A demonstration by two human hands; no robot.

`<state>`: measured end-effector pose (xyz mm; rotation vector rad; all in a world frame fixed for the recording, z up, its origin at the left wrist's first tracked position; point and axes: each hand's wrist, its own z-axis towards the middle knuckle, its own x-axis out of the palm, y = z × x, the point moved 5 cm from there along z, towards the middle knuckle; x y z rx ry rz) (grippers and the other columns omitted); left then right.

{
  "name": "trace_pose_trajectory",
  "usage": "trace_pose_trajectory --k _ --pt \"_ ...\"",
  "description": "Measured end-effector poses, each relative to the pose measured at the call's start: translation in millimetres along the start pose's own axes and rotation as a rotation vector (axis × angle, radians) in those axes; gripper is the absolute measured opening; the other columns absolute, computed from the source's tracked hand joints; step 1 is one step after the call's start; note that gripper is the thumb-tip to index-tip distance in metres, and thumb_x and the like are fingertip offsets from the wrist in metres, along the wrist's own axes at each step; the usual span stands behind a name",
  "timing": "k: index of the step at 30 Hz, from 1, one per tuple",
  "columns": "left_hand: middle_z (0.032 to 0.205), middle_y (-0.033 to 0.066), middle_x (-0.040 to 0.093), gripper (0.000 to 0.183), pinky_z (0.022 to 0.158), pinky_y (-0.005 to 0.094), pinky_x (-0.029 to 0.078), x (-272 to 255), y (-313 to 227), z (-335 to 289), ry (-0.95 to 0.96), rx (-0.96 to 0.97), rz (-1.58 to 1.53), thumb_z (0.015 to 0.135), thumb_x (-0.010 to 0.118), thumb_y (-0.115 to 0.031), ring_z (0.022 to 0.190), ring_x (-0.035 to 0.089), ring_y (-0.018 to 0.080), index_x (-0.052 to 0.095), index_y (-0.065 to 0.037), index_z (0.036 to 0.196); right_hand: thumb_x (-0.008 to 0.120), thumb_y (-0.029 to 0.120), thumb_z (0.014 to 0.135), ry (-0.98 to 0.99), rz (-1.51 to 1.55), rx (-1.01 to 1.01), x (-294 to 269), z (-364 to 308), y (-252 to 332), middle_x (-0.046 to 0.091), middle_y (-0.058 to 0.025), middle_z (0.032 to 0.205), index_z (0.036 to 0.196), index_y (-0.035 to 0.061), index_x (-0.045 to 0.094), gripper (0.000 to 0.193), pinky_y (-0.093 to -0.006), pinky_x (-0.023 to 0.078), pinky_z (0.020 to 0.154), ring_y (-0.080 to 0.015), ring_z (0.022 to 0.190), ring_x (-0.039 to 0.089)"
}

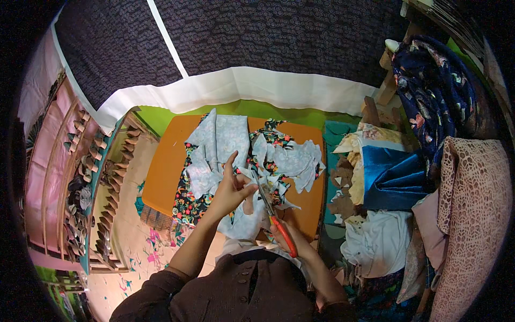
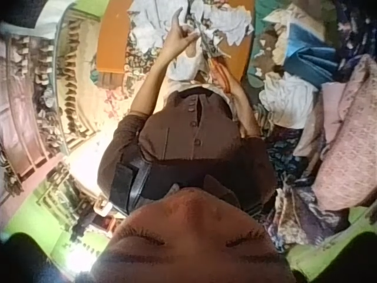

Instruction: Cutting fabric according to patterns using scissors for shoe components.

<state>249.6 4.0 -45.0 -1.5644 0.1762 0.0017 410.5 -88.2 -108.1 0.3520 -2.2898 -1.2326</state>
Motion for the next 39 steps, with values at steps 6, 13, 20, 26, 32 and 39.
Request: trace_pose_trajectory --k 6,13,20,26,32,39 --pt "0.064 0.0069 0.055 0.092 0.054 0.0231 0.042 -1 -6 -3 0.123 -0.098 0.139 0.069 0.064 -0.003 0.055 0.052 0.0121 -0.005 -0.005 0.131 0.039 0.041 0.086 -0.038 0.011 0.064 -5 -1 -8 0.035 0.0054 0.061 0.079 0.0104 0.037 0.031 -0.016 0.02 0.035 -0.0018 0.041 0.027" --pt "0.068 0.0108 0.058 0.097 0.057 0.0248 0.044 -6 0 -5 0.158 -0.107 0.184 0.069 0.064 -0.002 0.06 0.056 0.015 -0.011 -0.005 0.13 0.04 0.048 0.084 0.033 -0.111 0.029 -7 -1 -6 0.032 0.0062 0.055 0.071 0.0111 0.038 0.039 -0.0168 0.021 0.035 -0.0023 0.039 0.027" --pt "0.067 0.0108 0.058 0.096 0.057 0.025 0.044 -10 6 -6 0.139 -0.109 0.137 0.069 0.063 -0.002 0.059 0.055 0.0152 -0.011 -0.005 0.13 0.042 0.053 0.08 0.025 -0.112 0.041 -5 -2 -6 0.032 0.0057 0.053 0.067 0.0116 0.037 0.044 -0.0172 0.022 0.034 -0.0024 0.039 0.028" --pt "0.064 0.009 0.056 0.097 0.056 0.0245 0.043 -16 7 -9 0.154 -0.097 0.157 0.068 0.064 -0.002 0.056 0.053 0.0143 -0.011 -0.005 0.13 0.04 0.052 0.081 0.003 -0.107 0.081 0 1 -8 0.033 0.0055 0.054 0.067 0.0119 0.037 0.043 -0.0171 0.022 0.034 -0.0027 0.039 0.029" --pt "0.063 0.0079 0.055 0.097 0.056 0.0255 0.042 -21 13 -12 0.166 -0.111 0.154 0.068 0.063 -0.002 0.056 0.052 0.0134 -0.011 -0.006 0.131 0.039 0.047 0.084 0.077 -0.071 0.152 1 4 -14 0.033 0.0059 0.057 0.074 0.0114 0.039 0.037 -0.0162 0.02 0.035 -0.0023 0.041 0.028" --pt "0.063 0.0073 0.055 0.097 0.055 0.0246 0.041 -25 14 -17 0.228 -0.146 0.15 0.068 0.063 -0.002 0.057 0.051 0.0122 -0.012 -0.006 0.131 0.04 0.044 0.085 0.125 -0.001 0.136 4 9 -7 0.034 0.0055 0.061 0.087 0.0097 0.039 0.034 -0.0159 0.02 0.037 -0.0016 0.043 0.027"
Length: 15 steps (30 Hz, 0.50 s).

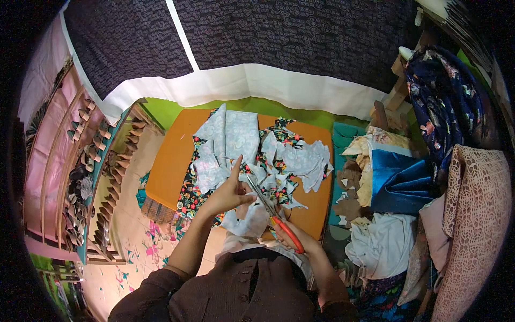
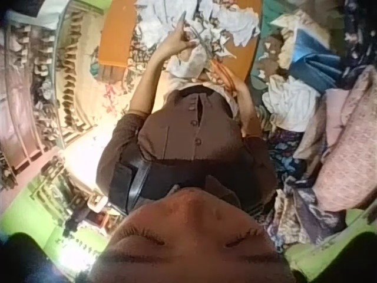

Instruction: Cutting fabric according to patterns using scissors for shoe components.

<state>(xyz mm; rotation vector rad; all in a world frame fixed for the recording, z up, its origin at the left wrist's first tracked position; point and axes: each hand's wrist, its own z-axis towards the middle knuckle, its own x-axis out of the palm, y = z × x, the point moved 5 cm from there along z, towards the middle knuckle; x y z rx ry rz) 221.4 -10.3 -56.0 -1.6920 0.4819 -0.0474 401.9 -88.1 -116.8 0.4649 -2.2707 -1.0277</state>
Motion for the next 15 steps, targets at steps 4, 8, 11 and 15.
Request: trace_pose_trajectory --k 4,8,11,15 --pt "0.067 0.0082 0.057 0.096 0.057 0.0239 0.042 -6 1 -1 -0.029 -0.025 -0.02 0.069 0.063 -0.003 0.058 0.052 0.0125 -0.01 -0.005 0.131 0.04 0.043 0.085 -0.074 -0.064 0.016 1 2 5 0.034 0.0057 0.061 0.086 0.0099 0.04 0.033 -0.0154 0.02 0.038 -0.001 0.045 0.028" --pt "0.07 0.0087 0.059 0.089 0.06 0.023 0.042 -18 13 6 -0.171 -0.044 -0.095 0.071 0.061 -0.007 0.061 0.054 0.013 -0.004 -0.001 0.131 0.045 0.039 0.084 -0.34 0.085 -0.035 -19 18 4 0.047 -0.0006 0.063 0.088 0.0068 0.044 0.032 -0.0224 0.032 0.038 -0.0097 0.045 0.042" --pt "0.07 0.0062 0.06 0.072 0.062 0.0221 0.043 -22 25 10 -0.249 -0.091 -0.24 0.072 0.062 -0.01 0.063 0.054 0.0109 0.018 0.002 0.128 0.051 0.041 0.078 -0.733 -1.083 -0.228 -48 33 11 0.057 -0.0127 0.073 0.093 0.0008 0.047 0.043 -0.0357 0.043 0.049 -0.028 0.055 0.056" --pt "0.069 0.0025 0.059 0.041 0.06 0.0188 0.042 -23 31 15 -0.289 -0.135 -0.346 0.075 0.062 -0.014 0.062 0.052 0.0069 0.048 0.004 0.109 0.055 0.049 0.07 -0.749 -1.153 0.054 -58 51 12 0.057 -0.0226 0.081 0.096 -0.0056 0.046 0.061 -0.042 0.046 0.062 -0.0358 0.072 0.057"
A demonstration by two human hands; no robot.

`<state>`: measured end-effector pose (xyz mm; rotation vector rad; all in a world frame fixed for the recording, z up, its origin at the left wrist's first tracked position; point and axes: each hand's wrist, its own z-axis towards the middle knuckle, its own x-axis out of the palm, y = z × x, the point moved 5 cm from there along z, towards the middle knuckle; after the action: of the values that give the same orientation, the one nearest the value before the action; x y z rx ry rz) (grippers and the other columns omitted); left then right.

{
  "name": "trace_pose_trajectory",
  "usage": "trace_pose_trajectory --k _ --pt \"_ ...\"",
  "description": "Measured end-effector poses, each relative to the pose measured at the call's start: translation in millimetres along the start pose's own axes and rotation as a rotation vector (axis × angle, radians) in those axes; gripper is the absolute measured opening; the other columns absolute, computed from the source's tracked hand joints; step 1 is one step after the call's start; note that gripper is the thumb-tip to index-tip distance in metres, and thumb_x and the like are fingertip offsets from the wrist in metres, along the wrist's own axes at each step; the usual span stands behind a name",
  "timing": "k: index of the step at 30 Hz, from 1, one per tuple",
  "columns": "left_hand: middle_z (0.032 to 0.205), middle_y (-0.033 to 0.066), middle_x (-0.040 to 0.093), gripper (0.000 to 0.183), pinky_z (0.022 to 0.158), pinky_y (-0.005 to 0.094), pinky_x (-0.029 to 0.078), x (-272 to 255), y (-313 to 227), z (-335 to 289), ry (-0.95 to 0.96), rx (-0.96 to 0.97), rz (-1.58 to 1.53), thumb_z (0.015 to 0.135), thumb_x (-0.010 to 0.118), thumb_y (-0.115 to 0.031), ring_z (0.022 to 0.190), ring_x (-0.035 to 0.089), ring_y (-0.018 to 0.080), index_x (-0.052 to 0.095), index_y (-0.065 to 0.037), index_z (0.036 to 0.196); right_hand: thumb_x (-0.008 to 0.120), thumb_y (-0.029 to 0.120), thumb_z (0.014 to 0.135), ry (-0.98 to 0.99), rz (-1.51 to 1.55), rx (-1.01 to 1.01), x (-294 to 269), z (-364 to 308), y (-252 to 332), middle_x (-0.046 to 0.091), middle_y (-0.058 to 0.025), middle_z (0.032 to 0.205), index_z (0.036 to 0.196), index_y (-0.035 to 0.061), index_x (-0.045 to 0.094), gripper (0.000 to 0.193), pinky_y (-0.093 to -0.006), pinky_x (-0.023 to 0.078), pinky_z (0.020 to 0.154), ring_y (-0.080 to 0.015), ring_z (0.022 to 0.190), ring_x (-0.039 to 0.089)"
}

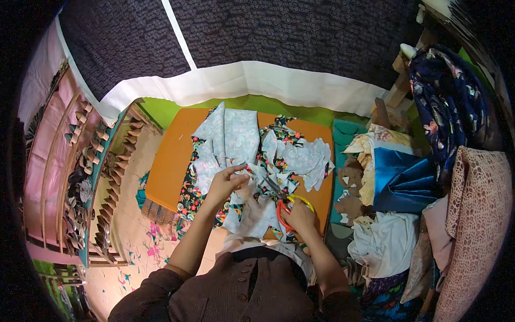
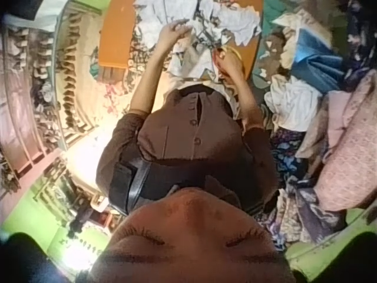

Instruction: Cutting fabric according to patterns using scissors for shoe components.

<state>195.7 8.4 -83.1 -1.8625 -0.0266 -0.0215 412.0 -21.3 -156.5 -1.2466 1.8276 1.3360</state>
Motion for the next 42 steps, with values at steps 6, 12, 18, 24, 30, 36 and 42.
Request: trace_pose_trajectory --k 6,12,18,24,30,36,42 --pt "0.067 0.0 0.056 0.022 0.056 0.019 0.041 -2 22 10 -0.015 0.041 -0.051 0.079 0.057 -0.016 0.059 0.05 0.005 0.056 0.002 0.091 0.06 0.039 0.069 -0.075 -0.046 -0.044 27 19 -3 0.055 -0.0233 0.087 0.096 -0.006 0.045 0.055 -0.0409 0.046 0.066 -0.0343 0.079 0.056" --pt "0.069 -0.0005 0.054 0.02 0.055 0.02 0.041 9 32 15 0.023 -0.015 -0.02 0.082 0.054 -0.02 0.061 0.049 0.0052 0.057 -0.001 0.084 0.058 0.031 0.073 -0.035 0.062 -0.112 34 25 -2 0.052 -0.0252 0.088 0.099 -0.01 0.042 0.051 -0.043 0.044 0.068 -0.039 0.079 0.053" --pt "0.066 -0.002 0.05 0.02 0.056 0.02 0.042 23 42 24 0.034 -0.154 -0.171 0.082 0.053 -0.023 0.059 0.046 0.0051 0.057 -0.003 0.082 0.053 0.022 0.077 -0.039 0.017 -0.185 27 22 -7 0.048 -0.0272 0.098 0.111 -0.01 0.04 0.048 -0.0427 0.039 0.08 -0.0396 0.092 0.048" --pt "0.065 -0.0029 0.049 0.021 0.053 0.0199 0.04 38 53 33 0.17 -0.179 -0.109 0.082 0.052 -0.022 0.056 0.045 0.0048 0.058 -0.002 0.087 0.056 0.014 0.078 0.141 0.645 -0.371 1 23 21 0.053 -0.0139 0.1 0.109 -0.0018 0.046 0.036 -0.0326 0.043 0.075 -0.021 0.09 0.054" --pt "0.076 0.0006 0.053 0.025 0.059 0.0208 0.039 34 65 43 0.109 -0.088 -0.008 0.083 0.051 -0.023 0.064 0.048 0.0074 0.055 -0.002 0.097 0.048 0.01 0.084 0.344 1.314 -0.122 21 40 28 0.053 -0.0055 0.097 0.108 0.0037 0.044 0.026 -0.0255 0.042 0.075 -0.0114 0.086 0.052" --pt "0.097 0.0113 0.053 0.041 0.073 0.0248 0.043 29 113 16 0.269 -0.574 -0.392 0.084 0.047 -0.035 0.087 0.055 0.0171 0.044 -0.004 0.111 0.04 0.013 0.088 0.291 1.741 0.04 18 46 32 0.05 -0.0068 0.106 0.117 0.0047 0.036 0.03 -0.0296 0.043 0.077 -0.0161 0.091 0.052" --pt "0.096 0.006 0.055 0.028 0.074 0.0269 0.048 67 107 41 0.241 -0.7 -0.735 0.085 0.047 -0.026 0.084 0.055 0.0155 0.045 -0.009 0.107 0.038 0.013 0.089 0.241 1.696 0.011 34 68 15 0.048 -0.0075 0.109 0.117 0.0056 0.036 0.029 -0.0321 0.044 0.08 -0.0187 0.098 0.051"
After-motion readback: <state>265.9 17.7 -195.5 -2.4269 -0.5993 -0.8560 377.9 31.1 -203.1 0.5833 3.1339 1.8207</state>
